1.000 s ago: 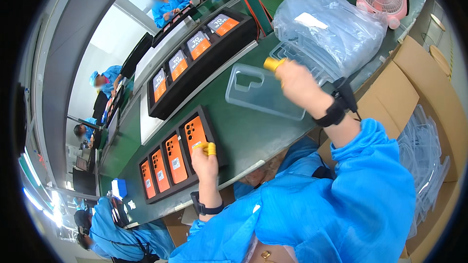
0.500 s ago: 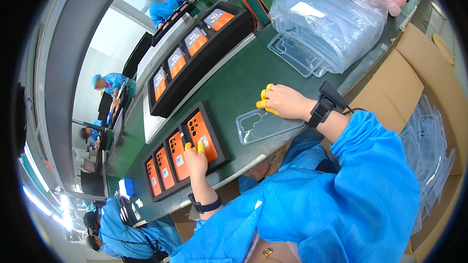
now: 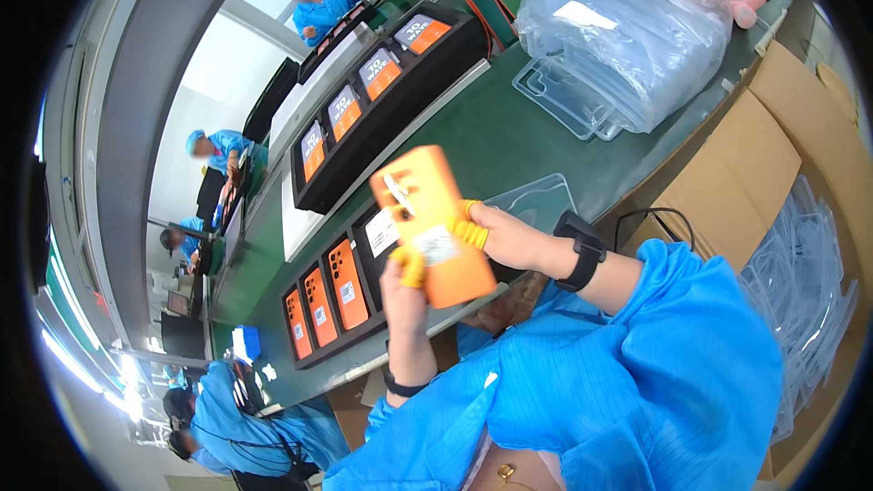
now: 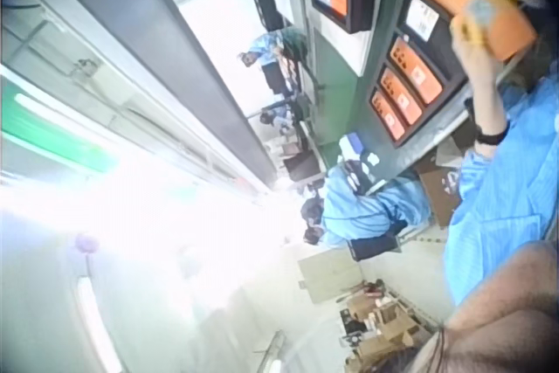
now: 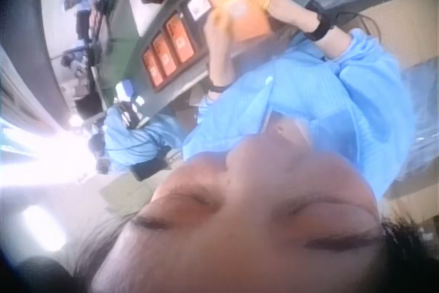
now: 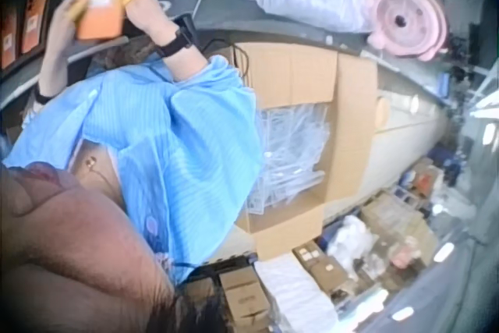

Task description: The recorder is assembling smartphone components by placing protective films and covers on the devices at a factory workstation.

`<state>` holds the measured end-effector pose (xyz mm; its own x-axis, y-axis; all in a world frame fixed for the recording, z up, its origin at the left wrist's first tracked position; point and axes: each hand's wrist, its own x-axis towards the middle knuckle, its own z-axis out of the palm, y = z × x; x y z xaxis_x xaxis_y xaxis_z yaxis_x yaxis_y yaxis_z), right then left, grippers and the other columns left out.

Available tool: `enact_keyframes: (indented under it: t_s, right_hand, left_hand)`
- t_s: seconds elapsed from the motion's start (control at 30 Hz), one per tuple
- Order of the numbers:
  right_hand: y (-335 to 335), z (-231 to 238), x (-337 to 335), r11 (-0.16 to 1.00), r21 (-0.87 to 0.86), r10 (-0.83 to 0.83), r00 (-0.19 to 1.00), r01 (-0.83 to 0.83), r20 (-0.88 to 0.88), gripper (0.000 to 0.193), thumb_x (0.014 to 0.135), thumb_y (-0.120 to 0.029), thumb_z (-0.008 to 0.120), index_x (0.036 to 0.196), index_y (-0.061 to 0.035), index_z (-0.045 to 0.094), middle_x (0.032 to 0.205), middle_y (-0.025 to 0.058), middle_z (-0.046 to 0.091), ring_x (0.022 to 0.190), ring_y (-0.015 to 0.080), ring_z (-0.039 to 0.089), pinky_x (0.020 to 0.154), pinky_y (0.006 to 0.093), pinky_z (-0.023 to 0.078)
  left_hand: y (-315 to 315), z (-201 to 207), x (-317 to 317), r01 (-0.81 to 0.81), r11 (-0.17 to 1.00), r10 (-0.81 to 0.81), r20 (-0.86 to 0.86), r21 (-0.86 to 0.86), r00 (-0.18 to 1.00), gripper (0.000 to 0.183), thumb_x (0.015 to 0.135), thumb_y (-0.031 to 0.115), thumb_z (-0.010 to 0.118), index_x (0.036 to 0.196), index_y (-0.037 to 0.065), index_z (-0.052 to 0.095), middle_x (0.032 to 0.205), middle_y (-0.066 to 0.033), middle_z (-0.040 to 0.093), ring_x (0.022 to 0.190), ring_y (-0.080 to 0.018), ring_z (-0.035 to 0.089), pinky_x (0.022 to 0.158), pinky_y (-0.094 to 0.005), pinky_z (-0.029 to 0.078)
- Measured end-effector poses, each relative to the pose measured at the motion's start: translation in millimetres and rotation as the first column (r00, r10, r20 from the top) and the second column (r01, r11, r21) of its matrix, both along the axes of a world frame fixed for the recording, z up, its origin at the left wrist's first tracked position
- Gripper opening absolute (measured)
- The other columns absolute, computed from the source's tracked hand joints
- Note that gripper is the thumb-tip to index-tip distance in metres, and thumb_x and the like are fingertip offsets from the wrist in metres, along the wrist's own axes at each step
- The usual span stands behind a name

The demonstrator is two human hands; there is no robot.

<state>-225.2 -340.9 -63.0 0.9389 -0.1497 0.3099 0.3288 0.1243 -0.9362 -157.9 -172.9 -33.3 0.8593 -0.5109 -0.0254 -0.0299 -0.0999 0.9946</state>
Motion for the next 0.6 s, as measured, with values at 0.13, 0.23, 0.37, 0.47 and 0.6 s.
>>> enact_keyframes:
  t_s: [0.13, 0.23, 0.37, 0.47, 0.6]
  right_hand:
    - [-14, 26, -13, 0.924, -0.114, -0.365, 0.931, 0.365, 0.022, 0.024, 0.080, -0.022, 0.056, 0.085, 0.0016, 0.055, 0.074, 0.0095, 0.058, 0.070, 0.0177, 0.056, 0.063, 0.0282, 0.044]
    - [-36, 38, -15, 0.517, -0.607, -0.389, 0.797, 0.604, 0.463, 0.020, 0.074, -0.019, 0.060, 0.080, 0.0002, 0.057, 0.071, 0.0104, 0.056, 0.065, 0.0235, 0.054, 0.061, 0.0321, 0.044]
    - [-47, 26, -23, 0.289, -0.901, -0.113, 0.946, 0.324, 0.304, 0.019, 0.064, -0.017, 0.065, 0.076, -0.0030, 0.059, 0.075, 0.0070, 0.054, 0.078, 0.0237, 0.052, 0.065, 0.0328, 0.044]
    - [-43, 5, -33, 0.349, -0.930, -0.156, 0.986, 0.111, 0.059, 0.036, 0.057, -0.021, 0.070, 0.086, -0.0032, 0.058, 0.097, 0.0118, 0.049, 0.097, 0.0284, 0.044, 0.080, 0.0361, 0.039]
    - [-52, 0, -25, 0.219, -0.949, -0.356, 0.924, 0.229, 0.141, 0.097, 0.044, -0.043, 0.076, 0.121, -0.0004, 0.035, 0.123, 0.0200, 0.037, 0.119, 0.0359, 0.029, 0.096, 0.0524, 0.021]
  left_hand:
    - [-16, -8, 16, 0.140, 0.879, -0.408, 0.569, 0.455, 0.714, 0.040, 0.075, 0.016, 0.062, 0.106, -0.003, 0.046, 0.103, -0.0150, 0.047, 0.093, -0.0281, 0.046, 0.080, -0.0329, 0.039]
    - [-12, -12, 26, -0.076, 0.784, -0.495, 0.695, 0.616, 0.522, 0.081, 0.059, 0.030, 0.074, 0.120, -0.004, 0.033, 0.118, -0.0204, 0.038, 0.112, -0.0347, 0.033, 0.093, -0.0381, 0.030]
    - [-24, -17, 28, -0.131, 0.717, -0.566, 0.682, 0.684, 0.462, 0.093, 0.050, 0.033, 0.078, 0.122, -0.002, 0.031, 0.117, -0.0193, 0.040, 0.112, -0.0336, 0.036, 0.094, -0.0379, 0.029]
    - [-29, -15, 30, -0.009, 0.660, -0.641, 0.569, 0.751, 0.516, 0.080, 0.053, 0.022, 0.074, 0.120, 0.000, 0.036, 0.108, -0.0149, 0.049, 0.104, -0.0290, 0.045, 0.090, -0.0377, 0.033]
    - [-32, -12, 22, 0.012, 0.793, -0.503, 0.642, 0.609, 0.578, 0.071, 0.052, 0.015, 0.075, 0.114, 0.002, 0.044, 0.105, -0.0147, 0.051, 0.098, -0.0295, 0.048, 0.084, -0.0351, 0.040]
